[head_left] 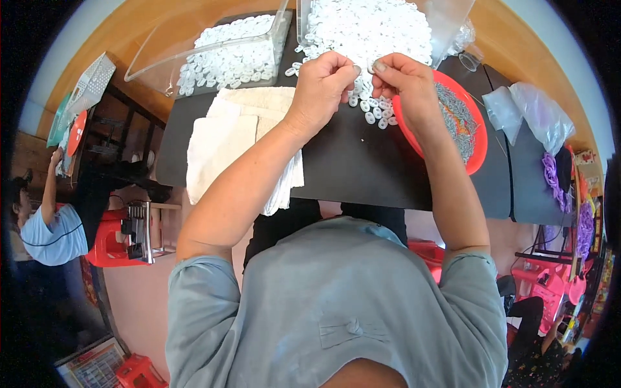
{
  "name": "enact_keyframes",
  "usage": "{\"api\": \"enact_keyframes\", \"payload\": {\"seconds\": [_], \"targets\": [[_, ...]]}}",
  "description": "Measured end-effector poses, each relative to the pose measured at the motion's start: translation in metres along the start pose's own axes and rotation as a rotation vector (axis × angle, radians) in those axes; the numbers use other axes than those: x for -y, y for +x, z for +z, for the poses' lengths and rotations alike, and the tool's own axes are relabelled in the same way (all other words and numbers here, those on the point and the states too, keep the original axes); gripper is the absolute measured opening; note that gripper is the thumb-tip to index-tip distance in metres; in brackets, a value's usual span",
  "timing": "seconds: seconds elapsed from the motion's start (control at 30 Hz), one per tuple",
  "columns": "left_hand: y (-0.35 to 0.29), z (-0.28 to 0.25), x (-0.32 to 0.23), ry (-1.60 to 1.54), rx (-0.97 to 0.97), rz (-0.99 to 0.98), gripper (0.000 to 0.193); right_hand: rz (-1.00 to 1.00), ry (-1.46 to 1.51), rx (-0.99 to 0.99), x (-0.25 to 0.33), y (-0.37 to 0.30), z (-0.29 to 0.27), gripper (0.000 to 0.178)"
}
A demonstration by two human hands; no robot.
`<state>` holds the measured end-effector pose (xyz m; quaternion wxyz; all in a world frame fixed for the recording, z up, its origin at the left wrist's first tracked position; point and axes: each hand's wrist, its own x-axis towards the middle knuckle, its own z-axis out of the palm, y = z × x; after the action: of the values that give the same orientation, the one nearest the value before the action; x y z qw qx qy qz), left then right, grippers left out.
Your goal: Assembling small metal pins into white plastic circular rings at a workshop table.
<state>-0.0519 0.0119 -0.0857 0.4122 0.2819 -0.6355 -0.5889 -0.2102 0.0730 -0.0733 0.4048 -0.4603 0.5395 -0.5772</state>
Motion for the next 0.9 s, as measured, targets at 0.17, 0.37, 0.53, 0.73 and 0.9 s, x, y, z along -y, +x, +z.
{"api": "enact_keyframes", "payload": {"seconds": [0.17,0.37,0.53,0.73,0.9], "targets": [[-0.0013,0.0006,0.001,-0.053,-0.014,-0.003,0.017,-0.004,-0.018,-0.009,0.0017,-0.0021,0.0015,0.015],[-0.0015,0.0008,0.0014,-0.071,-0.022,0.02,0.017,-0.02,-0.038,-0.003,0.0023,-0.0033,0.0017,0.015],[-0.0008,0.0007,0.0021,-0.077,-0.033,0.023,0.017,-0.038,-0.045,0.005,0.002,-0.0035,0.0025,0.016],[-0.0006,0.0017,0.0026,-0.045,-0.003,0.037,0.016,-0.04,-0.063,0.03,0.0012,-0.0037,0.0066,0.015],[0.0015,-0.0012,0.0042,-0.083,0.053,0.003,0.013,-0.03,-0.041,0.029,0.0047,-0.0018,0.0029,0.015]]}}
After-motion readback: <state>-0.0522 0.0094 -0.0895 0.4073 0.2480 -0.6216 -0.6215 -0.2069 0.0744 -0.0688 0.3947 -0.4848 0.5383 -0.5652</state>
